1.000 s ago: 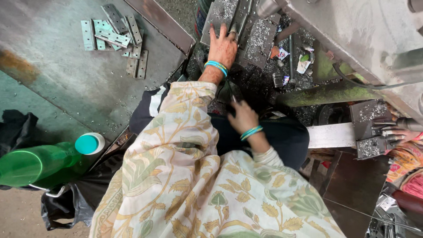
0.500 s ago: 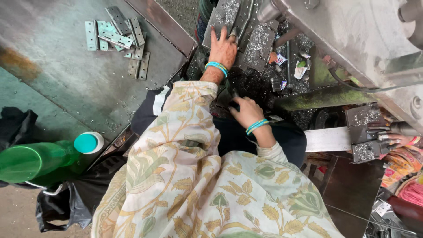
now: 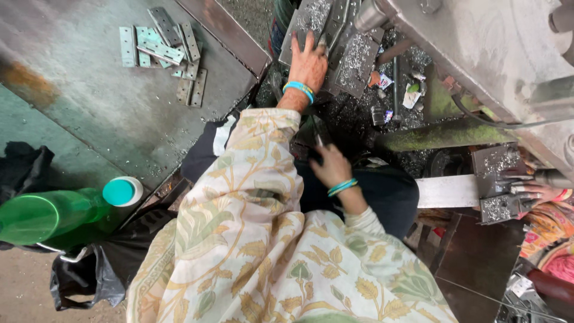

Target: The person positions metal hinge components under a drill press, operating a lever by hand to drill holes into the pieces before setting them aside on a metal surface.

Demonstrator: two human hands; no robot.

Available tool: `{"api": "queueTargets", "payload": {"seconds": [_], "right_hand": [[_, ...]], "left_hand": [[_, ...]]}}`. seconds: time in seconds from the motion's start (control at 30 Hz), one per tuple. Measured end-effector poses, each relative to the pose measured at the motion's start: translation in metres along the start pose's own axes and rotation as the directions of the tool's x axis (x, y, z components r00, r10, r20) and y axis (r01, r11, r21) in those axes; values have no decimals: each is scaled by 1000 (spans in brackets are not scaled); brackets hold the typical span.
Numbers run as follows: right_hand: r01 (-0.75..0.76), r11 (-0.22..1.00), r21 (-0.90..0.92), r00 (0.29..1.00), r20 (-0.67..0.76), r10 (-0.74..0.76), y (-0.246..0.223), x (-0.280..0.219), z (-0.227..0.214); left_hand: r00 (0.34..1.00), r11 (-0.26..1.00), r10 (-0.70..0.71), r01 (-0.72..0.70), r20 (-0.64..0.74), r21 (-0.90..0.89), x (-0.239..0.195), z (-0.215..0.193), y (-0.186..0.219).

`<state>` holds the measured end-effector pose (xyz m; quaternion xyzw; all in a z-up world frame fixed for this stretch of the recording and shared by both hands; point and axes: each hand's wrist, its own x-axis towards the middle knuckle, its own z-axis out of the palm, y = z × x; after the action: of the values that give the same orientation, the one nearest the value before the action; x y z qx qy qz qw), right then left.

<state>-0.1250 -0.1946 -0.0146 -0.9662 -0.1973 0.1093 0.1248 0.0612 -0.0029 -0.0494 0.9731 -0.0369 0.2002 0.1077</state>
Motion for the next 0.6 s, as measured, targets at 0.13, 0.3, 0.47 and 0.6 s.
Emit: {"api": "queueTargets", "payload": {"seconds": [0.13, 0.3, 0.47, 0.6], "right_hand": [[13, 999, -48, 999, 52, -10, -7, 15, -42], [-60, 994, -86, 998, 4, 61, 1, -6, 24], [-93, 995, 33, 993, -74, 95, 9, -21, 71], [-47, 999, 2, 999, -12, 47, 11, -12, 34]], "left_hand": [[1000, 999, -22, 23, 20, -34, 11, 9, 1], [999, 999, -39, 39, -6, -4, 23, 19, 5], [1000, 1000, -3, 3, -7, 31, 10, 10, -2], [1000, 1000, 7, -7, 14, 0, 0, 14, 7]]}}
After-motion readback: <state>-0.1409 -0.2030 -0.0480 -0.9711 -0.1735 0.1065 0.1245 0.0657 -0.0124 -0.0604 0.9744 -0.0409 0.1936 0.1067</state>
